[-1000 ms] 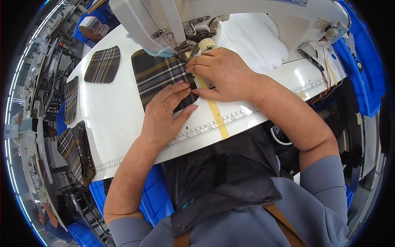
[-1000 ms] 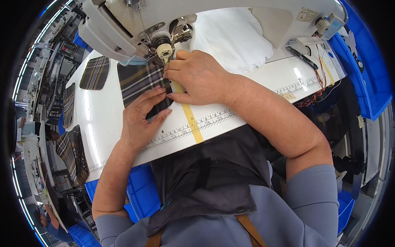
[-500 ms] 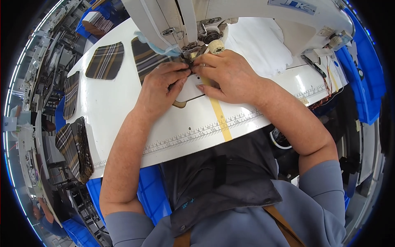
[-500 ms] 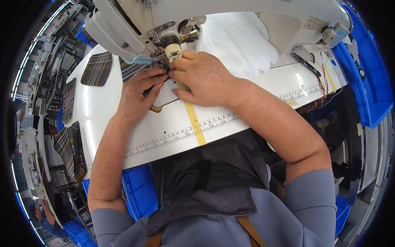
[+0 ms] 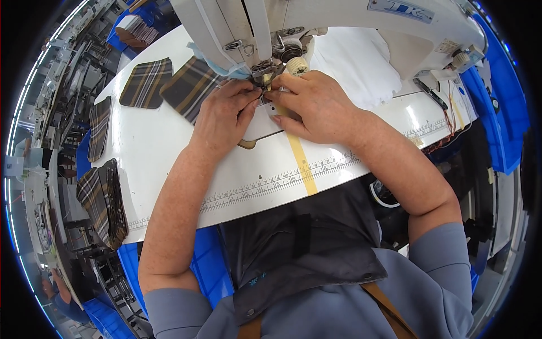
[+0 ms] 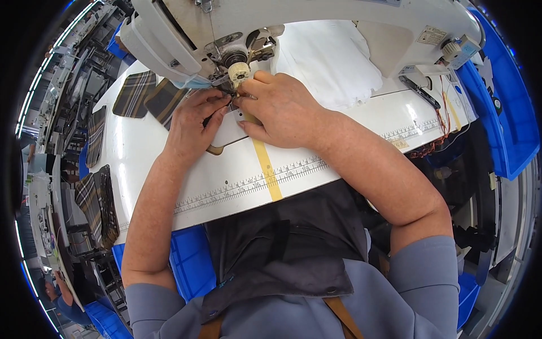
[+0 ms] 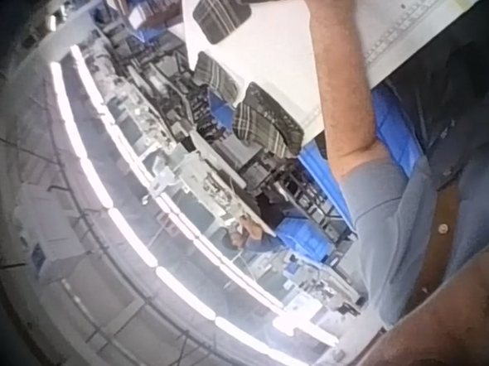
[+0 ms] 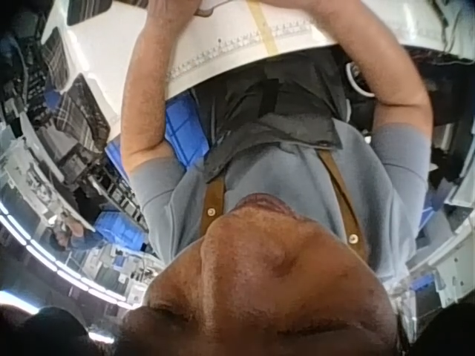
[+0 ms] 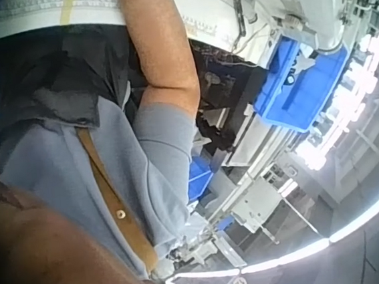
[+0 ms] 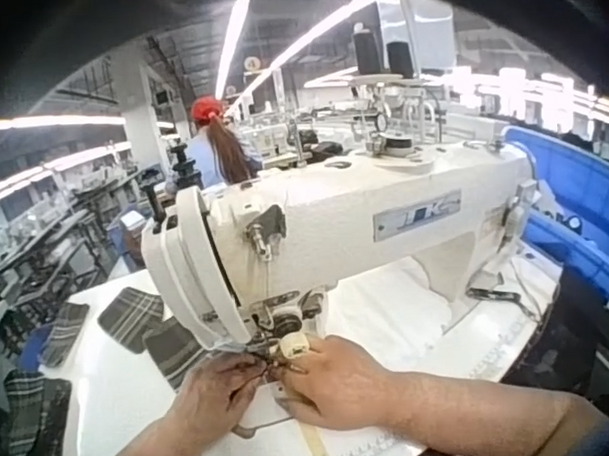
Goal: Sewing and inspecting plaid fabric panels at a workshop sewing station.
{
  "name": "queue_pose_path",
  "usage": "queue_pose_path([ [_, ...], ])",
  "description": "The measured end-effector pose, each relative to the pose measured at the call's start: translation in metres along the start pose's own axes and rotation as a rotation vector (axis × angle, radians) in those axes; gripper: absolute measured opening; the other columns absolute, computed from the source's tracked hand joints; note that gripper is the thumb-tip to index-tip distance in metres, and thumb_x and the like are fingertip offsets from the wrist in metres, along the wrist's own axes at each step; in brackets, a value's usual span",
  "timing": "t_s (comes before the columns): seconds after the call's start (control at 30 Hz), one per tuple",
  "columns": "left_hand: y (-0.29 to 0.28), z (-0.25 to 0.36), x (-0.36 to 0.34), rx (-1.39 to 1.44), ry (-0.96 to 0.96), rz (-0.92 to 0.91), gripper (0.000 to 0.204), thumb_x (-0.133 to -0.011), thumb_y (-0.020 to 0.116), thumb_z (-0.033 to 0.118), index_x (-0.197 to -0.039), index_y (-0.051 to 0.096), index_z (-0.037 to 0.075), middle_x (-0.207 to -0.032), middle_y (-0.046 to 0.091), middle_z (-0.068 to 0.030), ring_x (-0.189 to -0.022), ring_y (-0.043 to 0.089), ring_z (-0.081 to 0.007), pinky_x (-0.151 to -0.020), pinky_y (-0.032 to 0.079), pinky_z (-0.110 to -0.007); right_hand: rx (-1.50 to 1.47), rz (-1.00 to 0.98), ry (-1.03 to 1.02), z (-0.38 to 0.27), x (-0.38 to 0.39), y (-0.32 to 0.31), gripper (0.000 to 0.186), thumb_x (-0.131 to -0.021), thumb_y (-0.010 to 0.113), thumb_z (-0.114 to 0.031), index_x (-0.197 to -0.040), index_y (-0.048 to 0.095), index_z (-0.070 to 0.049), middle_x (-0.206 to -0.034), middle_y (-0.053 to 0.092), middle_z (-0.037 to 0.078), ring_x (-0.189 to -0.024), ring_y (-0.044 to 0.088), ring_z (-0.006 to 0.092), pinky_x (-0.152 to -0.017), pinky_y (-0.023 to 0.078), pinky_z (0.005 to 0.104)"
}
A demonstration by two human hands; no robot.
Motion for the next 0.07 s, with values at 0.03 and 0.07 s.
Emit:
queue_pose_path([
  [0.03,0.0004,0.0006,-0.0004,-0.007,-0.004,-0.008,0.021,-0.089,0.070,0.007,-0.109,0.075,0.001,-0.114,0.069,-0.0135,-0.101,0.068,-0.0301,-0.090,0.054,-0.037,-0.002,-0.002,0.006,0.0006,0.0003,-0.0001,0.032,-0.083,0.071,-0.032,-0.100,0.074,-0.005,-0.102,0.062,0.005,-0.096,0.058,0.0224,-0.076,0.052,0.0362],
  [0.07,0.0002,0.0012,-0.0006,-0.007,-0.004,-0.006,0.021,-0.089,0.070,0.007,-0.109,0.075,0.001,-0.114,0.069,-0.0135,-0.101,0.068,-0.0301,-0.090,0.054,-0.037,-0.006,-0.003,0.005,0.0011,0.0004,0.0004,0.032,-0.083,0.071,-0.033,-0.100,0.074,-0.006,-0.103,0.063,0.005,-0.096,0.058,0.0223,-0.077,0.052,0.0363],
])
Point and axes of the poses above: each hand's wrist, its own x-axis away from the middle knuckle, its own y-axis out of the palm, z = x × y, the point moved 8 cm from there along -x, towards the middle knuckle
